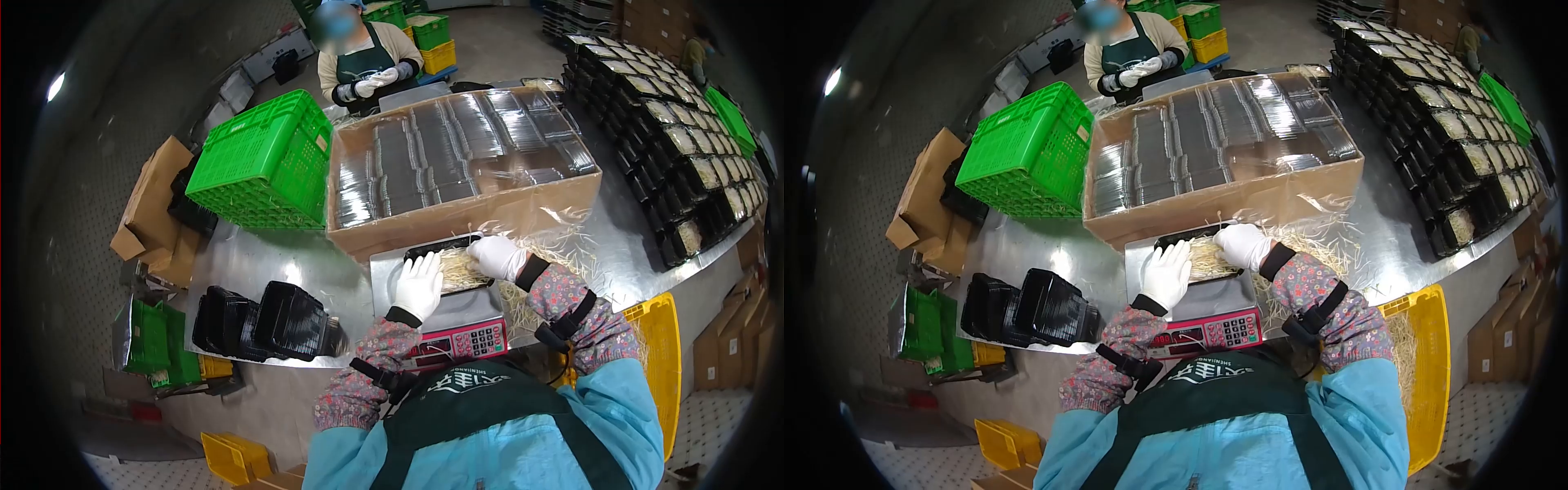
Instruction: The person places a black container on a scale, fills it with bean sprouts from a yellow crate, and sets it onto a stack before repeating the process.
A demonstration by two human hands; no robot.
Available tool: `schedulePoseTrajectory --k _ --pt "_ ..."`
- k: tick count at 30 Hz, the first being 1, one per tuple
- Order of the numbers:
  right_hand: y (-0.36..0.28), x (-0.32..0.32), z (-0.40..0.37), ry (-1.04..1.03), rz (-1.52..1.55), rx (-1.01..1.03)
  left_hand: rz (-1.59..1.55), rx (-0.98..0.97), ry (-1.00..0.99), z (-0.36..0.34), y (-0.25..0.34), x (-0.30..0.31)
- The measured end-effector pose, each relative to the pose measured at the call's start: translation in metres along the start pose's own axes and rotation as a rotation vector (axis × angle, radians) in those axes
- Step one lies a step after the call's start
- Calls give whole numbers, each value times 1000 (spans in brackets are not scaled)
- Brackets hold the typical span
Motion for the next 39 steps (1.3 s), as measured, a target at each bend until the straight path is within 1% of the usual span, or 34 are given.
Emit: schedulePoseTrajectory --k 2,5,6,7,8,9,10,11,12,15,18,19,20,22,25,26,28,30,31,32,34,35,36,38,39 --pt "16 3 -5 -2 46 -38 0 21 -39 -1 -1 -3" --pt "50 26 -28 37 156 -174 -31 33 -48 -2 -2 -5" --pt "71 24 -37 85 335 -166 -54 29 -42 -2 -2 -2" --pt "87 30 -46 39 347 -265 -78 26 -39 -3 -3 1" --pt "106 25 -56 52 453 -301 -159 47 -12 -4 -5 4" --pt "119 22 -67 18 665 -434 -241 69 15 -3 -7 8" --pt "117 32 -80 10 775 -533 -323 91 42 -2 -9 12" --pt "131 23 -88 6 841 -556 -431 118 72 -1 -13 20" --pt "150 13 -97 0 906 -579 -542 98 187 -4 -20 21" --pt "177 -25 -118 27 1069 -660 -843 303 234 -13 -43 34" --pt "190 -52 -131 66 942 -751 -767 274 296 -19 -59 56" --pt "186 -52 -133 99 1007 -760 -775 318 279 -21 -59 62" --pt "188 -55 -133 94 1007 -745 -784 360 262 -21 -58 68" --pt "198 -59 -132 95 1009 -710 -758 334 213 -18 -51 74" --pt "189 -49 -118 83 915 -699 -669 223 116 -5 -30 68" --pt "182 -41 -113 91 883 -686 -517 120 72 0 -22 73" --pt "167 -25 -103 109 906 -627 -485 56 85 -1 -19 63" --pt "154 -7 -92 150 927 -545 -532 118 84 -2 -22 67" --pt "138 9 -89 151 924 -567 -557 142 83 -2 -23 70" --pt "126 19 -80 162 894 -498 -610 217 104 -6 -29 67" --pt "99 39 -65 194 829 -372 -589 261 231 -7 -34 73" --pt "76 47 -55 206 802 -270 -585 260 295 -7 -38 72" --pt "52 54 -43 216 774 -167 -875 378 416 -2 -28 74" --pt "20 42 -14 214 554 -18 -431 148 495 6 -30 68" --pt "5 30 -1 234 389 32 -460 175 457 12 -23 68"
Point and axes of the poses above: each hand's wrist, its own z-axis towards the middle knuckle, its own x-axis out of the back of the hand, y = z × x, the point moved 3 cm from there along z, towards the middle knuckle, and after that the axes turned 9 degrees about -x, right-handed, at the moved point
